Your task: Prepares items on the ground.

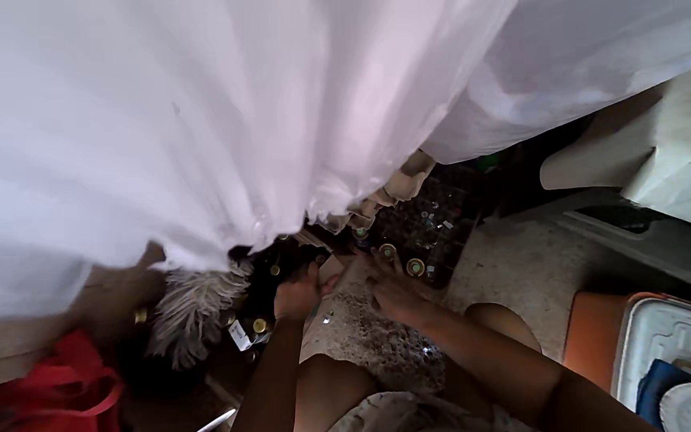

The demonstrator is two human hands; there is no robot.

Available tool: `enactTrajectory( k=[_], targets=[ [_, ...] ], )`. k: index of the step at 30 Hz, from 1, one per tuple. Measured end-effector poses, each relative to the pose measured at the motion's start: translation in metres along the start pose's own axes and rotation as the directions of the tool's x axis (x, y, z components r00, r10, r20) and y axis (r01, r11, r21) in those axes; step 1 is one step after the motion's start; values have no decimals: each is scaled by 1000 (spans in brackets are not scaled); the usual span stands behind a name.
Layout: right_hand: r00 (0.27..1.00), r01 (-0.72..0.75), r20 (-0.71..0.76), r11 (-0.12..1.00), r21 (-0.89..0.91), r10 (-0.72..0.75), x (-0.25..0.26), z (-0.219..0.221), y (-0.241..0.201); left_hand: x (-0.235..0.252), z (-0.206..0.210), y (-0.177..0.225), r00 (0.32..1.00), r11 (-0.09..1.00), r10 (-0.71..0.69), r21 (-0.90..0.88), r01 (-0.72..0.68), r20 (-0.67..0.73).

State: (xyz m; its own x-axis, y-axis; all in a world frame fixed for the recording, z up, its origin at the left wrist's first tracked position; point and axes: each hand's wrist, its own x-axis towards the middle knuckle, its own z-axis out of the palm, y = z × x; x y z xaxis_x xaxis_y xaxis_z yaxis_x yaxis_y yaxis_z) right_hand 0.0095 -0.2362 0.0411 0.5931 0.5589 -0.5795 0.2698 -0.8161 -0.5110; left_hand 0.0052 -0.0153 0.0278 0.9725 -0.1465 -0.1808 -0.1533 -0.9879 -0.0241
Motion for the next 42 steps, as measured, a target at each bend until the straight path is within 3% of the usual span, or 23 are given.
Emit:
enactTrajectory(
  k=[11, 16, 22, 27, 34, 42],
  targets=[
    [997, 10, 82, 999, 35, -13, -5, 2, -18, -1, -4, 2, 997, 1000, -18, -17, 20, 72],
    [985, 48, 162, 998, 49, -56, -6, 10, -23, 0, -9, 4, 992, 999, -40, -11, 42, 121],
    [942, 121, 306, 990, 71, -137, -8, 25, -30, -2, -1, 2, 1000, 1000, -10, -12, 11, 30],
    [903, 103, 413, 993, 55, -117, -8, 29, -25, -1, -7, 4, 995, 999, -38, -2, 39, 94],
    [894, 100, 432, 993, 61, -117, -5, 34, -20, -2, 0, 2, 1000, 1000, 0, 6, 0, -9],
    [896, 83, 432, 994, 65, -103, -5, 35, -19, -2, -3, 2, 999, 1000, -13, -11, 14, 44]
  ],
)
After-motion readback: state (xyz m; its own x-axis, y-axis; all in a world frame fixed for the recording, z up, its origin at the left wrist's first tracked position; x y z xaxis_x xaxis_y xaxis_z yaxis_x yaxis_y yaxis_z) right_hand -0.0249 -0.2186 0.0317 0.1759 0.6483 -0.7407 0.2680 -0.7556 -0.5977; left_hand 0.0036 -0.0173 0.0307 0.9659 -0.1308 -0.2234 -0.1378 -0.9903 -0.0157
